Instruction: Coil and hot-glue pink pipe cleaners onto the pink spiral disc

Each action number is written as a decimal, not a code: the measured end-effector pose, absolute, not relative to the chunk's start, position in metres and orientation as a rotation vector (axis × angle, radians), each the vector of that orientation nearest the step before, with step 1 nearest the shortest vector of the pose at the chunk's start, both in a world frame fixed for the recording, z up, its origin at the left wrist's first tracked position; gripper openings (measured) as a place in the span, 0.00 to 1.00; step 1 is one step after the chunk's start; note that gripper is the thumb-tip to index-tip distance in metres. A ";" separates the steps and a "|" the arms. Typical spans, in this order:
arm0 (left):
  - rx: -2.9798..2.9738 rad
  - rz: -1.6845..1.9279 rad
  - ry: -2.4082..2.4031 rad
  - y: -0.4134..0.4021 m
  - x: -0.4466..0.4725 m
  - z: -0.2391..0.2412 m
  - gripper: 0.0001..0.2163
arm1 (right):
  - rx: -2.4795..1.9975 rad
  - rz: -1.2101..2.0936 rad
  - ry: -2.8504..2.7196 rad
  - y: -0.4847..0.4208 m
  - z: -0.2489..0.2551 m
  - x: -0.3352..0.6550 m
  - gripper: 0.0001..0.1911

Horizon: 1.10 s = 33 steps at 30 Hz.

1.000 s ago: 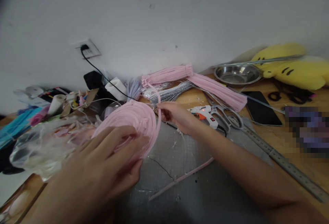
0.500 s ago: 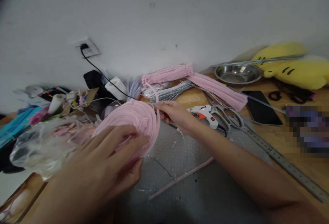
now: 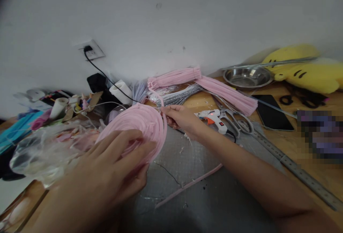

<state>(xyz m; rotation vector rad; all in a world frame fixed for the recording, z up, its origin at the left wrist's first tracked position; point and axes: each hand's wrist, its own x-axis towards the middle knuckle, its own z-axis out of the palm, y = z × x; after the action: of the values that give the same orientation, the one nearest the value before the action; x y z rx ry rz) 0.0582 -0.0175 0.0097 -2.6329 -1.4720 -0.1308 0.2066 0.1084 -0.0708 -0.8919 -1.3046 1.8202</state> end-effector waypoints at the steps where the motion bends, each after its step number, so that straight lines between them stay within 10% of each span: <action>1: -2.635 -0.125 -1.479 -0.017 0.059 0.010 0.12 | -0.893 1.817 -1.307 0.108 -0.071 0.207 0.18; 16: -2.658 -0.104 -1.401 -0.017 0.058 0.009 0.13 | -0.771 1.140 -1.737 0.121 -0.069 0.215 0.11; 33: -2.713 -0.251 -1.305 -0.024 0.025 0.018 0.14 | -0.722 1.540 -1.583 0.110 -0.051 0.221 0.14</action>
<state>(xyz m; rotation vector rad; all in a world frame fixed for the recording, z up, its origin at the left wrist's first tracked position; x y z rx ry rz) 0.0251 -0.0235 0.0184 -2.7131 -1.3047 -0.2511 0.2206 0.1097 -0.0507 -0.7223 -1.5827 1.5396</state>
